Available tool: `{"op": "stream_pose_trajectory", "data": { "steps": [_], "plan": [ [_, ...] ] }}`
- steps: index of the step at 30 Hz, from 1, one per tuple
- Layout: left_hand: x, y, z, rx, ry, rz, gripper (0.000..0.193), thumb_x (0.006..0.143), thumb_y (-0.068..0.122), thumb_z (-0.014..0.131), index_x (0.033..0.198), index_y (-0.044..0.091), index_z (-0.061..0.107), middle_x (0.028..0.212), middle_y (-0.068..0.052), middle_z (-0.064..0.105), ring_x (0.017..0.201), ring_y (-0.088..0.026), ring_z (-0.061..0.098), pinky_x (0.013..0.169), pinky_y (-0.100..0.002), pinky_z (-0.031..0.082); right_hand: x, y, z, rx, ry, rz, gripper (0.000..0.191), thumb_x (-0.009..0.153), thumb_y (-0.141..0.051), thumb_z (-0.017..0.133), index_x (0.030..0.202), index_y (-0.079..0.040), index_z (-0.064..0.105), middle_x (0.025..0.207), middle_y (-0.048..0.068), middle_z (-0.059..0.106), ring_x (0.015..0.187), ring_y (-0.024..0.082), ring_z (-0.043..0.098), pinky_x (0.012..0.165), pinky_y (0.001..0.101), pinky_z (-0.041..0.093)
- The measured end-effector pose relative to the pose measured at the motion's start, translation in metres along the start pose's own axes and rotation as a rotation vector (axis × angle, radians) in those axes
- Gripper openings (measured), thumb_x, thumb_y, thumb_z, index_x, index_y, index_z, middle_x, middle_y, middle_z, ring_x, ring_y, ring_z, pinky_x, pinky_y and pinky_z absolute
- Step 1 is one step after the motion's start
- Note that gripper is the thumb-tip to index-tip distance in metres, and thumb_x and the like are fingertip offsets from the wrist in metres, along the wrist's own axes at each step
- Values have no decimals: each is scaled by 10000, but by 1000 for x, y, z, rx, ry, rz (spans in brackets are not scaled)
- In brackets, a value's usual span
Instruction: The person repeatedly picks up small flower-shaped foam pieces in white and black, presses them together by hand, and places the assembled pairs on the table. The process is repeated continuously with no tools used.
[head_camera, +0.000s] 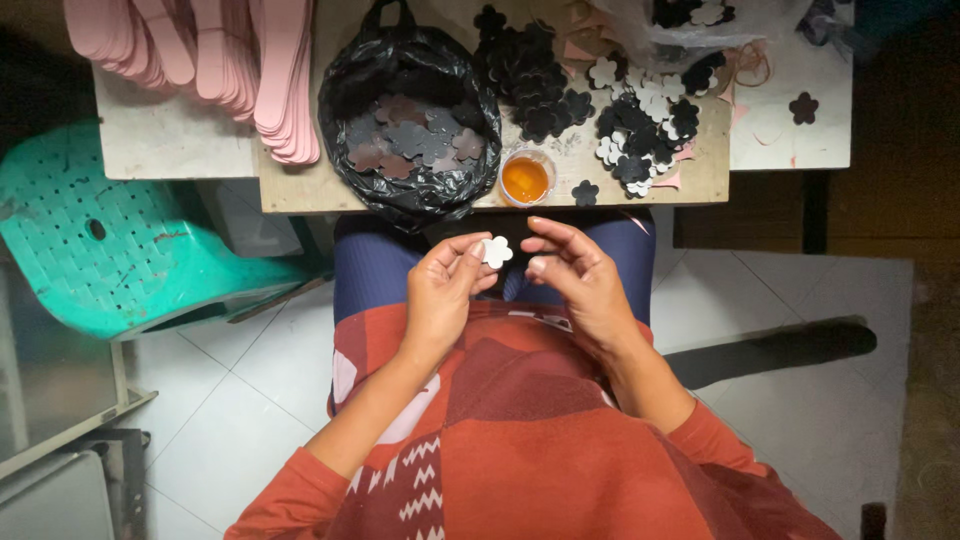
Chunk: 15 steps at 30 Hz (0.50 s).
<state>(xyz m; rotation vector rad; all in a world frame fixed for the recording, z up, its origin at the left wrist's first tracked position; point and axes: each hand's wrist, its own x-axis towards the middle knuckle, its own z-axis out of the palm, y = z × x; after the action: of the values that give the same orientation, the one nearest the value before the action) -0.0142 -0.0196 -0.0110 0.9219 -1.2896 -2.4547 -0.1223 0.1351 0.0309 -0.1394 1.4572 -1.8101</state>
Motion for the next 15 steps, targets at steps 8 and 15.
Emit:
{"op": "stream_pose_trajectory", "data": {
  "steps": [8,15],
  "plan": [
    [-2,8,-2,8,26,36,286,1008,94,617,1276,9,668,1034,-52,740,886,-86,697,760,-252,610,-1,12,2,269,-44,122,297,997,-77,550,1241,63,645,1216,120,681,965,184,659,864,312,516],
    [-7,15,-4,54,17,45,323,1011,78,602,1322,3,647,1079,-86,746,924,-104,715,779,-257,626,-14,4,23,-732,11,-505,242,1017,-9,564,1174,-31,746,1335,124,622,1202,236,600,1046,335,476]
  ]
}}
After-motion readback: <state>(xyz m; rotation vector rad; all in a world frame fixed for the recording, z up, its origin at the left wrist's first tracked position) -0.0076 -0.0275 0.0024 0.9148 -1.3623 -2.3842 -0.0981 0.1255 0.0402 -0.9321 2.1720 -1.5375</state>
